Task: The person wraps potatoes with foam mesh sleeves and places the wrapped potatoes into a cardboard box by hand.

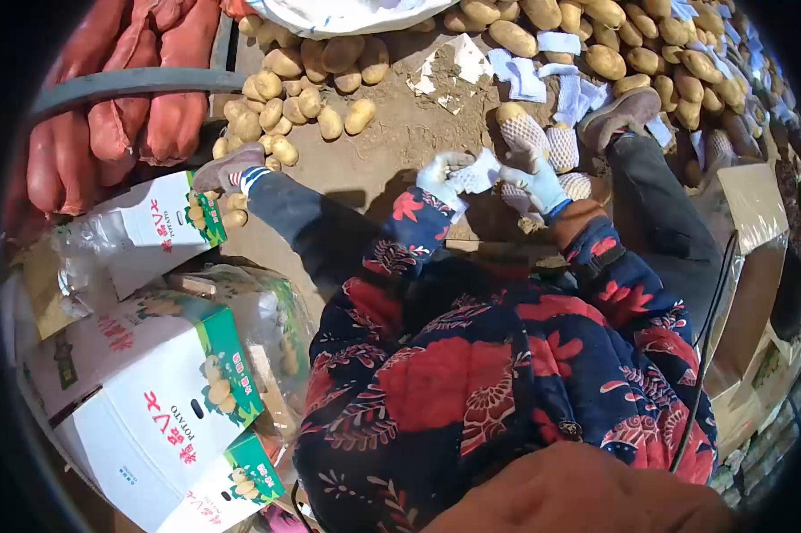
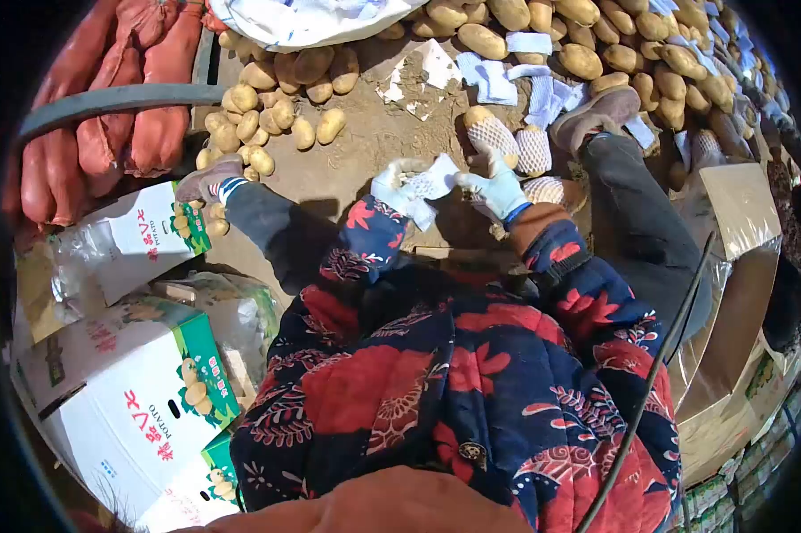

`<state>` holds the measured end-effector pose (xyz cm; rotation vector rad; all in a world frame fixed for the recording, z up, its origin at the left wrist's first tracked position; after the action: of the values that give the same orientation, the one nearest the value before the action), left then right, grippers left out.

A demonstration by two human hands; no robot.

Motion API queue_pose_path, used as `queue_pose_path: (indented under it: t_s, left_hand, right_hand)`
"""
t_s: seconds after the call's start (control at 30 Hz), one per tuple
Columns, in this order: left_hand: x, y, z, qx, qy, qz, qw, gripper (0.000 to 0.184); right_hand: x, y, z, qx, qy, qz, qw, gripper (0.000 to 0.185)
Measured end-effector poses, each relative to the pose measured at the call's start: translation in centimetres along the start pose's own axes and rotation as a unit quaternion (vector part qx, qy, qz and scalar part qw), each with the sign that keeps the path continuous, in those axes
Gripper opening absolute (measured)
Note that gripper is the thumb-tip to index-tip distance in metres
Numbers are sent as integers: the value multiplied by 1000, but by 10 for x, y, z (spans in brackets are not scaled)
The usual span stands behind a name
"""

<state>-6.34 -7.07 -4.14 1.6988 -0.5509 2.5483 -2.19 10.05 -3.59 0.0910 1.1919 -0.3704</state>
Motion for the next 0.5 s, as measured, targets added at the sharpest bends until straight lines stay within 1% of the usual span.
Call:
queue_pose_path:
  t_s: [0.03, 0.07, 0.1, 0.13, 0.17, 0.23, 0.27, 0.3, 0.33, 0.37, 0.4, 0.43, 0.47, 0.5]
  left_hand:
    - [4, -9, 5, -23, 22, -4, 999, 24]
    - [11, -20, 10, -46, 43, -8, 998, 23]
    - [27, -28, 18, -70, 4, -107, 992, 24]
    - [32, -29, 21, -70, 2, -110, 991, 24]
    - [35, -30, 24, -75, 12, -116, 990, 27]
    - [35, -33, 23, -81, 21, -124, 989, 29]
    - [34, -31, 22, -74, 34, 26, 996, 31]
    - [33, -29, 20, -65, 47, 176, 981, 32]
    - [22, -21, 16, -36, 112, 242, 963, 29]
    - [18, -21, 15, -34, 109, 243, 963, 29]
    - [12, -28, 16, -33, 143, 256, 955, 29]
    - [3, -36, 15, -30, 176, 268, 947, 29]
    - [-32, -47, 3, -93, 232, 376, 892, 30]
    - [-61, -51, -8, -156, 281, 476, 818, 30]
  right_hand:
    - [-2, 3, 0, 0, 2, -2, 1000, 45]
    - [11, -2, 4, -66, -102, -35, 992, 38]
    - [24, -11, 13, -132, -203, -66, 968, 32]
    - [22, -12, 14, -128, -189, -69, 971, 18]
    - [21, -12, 15, -129, -186, -71, 971, 18]
    - [7, -18, 14, -150, -168, -203, 953, 17]
    - [-3, -22, 17, -167, -164, -265, 935, 17]
    - [-10, -23, 19, -168, -162, -266, 935, 17]
    - [-25, -30, 24, -199, -150, -282, 926, 18]
    - [-36, -37, 27, -233, -139, -297, 916, 20]
    - [-19, -37, 22, -238, -144, -316, 907, 21]
    - [-15, -35, 17, -233, -126, -284, 922, 22]
    - [-12, -30, 15, -210, -97, -216, 949, 23]
    - [-17, -28, 15, -186, -66, -147, 969, 23]
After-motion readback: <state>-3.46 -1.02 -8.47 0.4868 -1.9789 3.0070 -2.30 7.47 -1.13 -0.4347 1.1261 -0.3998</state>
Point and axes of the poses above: each hand's wrist, its own z-axis away from the middle knuckle, its own y-axis out of the back of the hand, x = y × z, the point moved 8 cm from there along -z, towards the middle knuckle, and after that the axes turned 4 degrees about x, right-handed, at the moved point
